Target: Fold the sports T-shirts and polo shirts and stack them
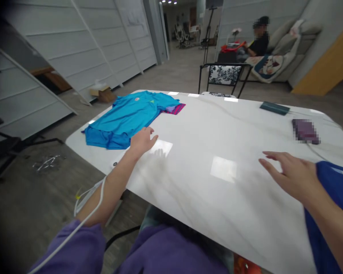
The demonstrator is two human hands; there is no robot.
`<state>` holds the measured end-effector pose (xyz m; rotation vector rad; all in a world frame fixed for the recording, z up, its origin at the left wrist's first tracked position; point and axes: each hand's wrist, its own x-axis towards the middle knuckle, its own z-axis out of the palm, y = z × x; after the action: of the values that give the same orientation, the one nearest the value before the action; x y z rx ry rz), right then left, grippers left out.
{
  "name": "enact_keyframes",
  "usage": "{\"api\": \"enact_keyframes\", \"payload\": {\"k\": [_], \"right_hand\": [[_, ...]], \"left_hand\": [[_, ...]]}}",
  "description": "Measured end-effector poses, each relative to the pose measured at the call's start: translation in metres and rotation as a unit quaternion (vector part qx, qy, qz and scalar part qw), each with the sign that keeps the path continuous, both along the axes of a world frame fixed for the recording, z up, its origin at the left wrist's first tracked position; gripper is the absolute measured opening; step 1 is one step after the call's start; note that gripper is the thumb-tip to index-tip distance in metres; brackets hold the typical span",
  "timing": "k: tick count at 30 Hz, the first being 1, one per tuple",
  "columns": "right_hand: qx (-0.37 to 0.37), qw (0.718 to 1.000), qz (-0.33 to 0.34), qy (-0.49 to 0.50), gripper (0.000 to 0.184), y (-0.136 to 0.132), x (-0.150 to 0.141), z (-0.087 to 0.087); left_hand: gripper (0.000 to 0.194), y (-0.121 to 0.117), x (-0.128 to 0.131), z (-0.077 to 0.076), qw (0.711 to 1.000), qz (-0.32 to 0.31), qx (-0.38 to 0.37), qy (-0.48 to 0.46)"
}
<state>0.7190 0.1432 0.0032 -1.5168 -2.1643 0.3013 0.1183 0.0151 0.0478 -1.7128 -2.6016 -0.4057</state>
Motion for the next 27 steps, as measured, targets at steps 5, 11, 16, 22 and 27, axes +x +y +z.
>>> {"api": "enact_keyframes", "payload": {"k": [5, 11, 16, 22, 27], "right_hand": [[-0.063, 0.977, 0.195, -0.057, 0.051, 0.046, -0.222, 0.007], [-0.034, 0.959, 0.272, -0.067, 0.036, 0.120, -0.440, -0.013], [0.046, 0.966, 0.247, -0.064, 0.033, 0.183, -0.560, -0.021], [0.006, 0.983, 0.168, -0.074, 0.053, 0.236, -0.630, -0.036], [-0.033, 0.975, 0.184, -0.116, 0.055, 0.255, -0.643, -0.041]], "left_hand": [[0.044, -0.030, -0.099, -0.022, 0.995, 0.099, -0.022, 0.019], [0.055, -0.027, -0.166, -0.051, 0.995, 0.092, -0.011, 0.019], [0.032, -0.019, -0.187, -0.066, 0.995, 0.061, 0.037, 0.072], [0.021, -0.020, -0.199, -0.063, 0.993, 0.058, 0.097, 0.037], [0.021, -0.021, -0.197, -0.048, 0.982, 0.074, 0.170, -0.017]]}}
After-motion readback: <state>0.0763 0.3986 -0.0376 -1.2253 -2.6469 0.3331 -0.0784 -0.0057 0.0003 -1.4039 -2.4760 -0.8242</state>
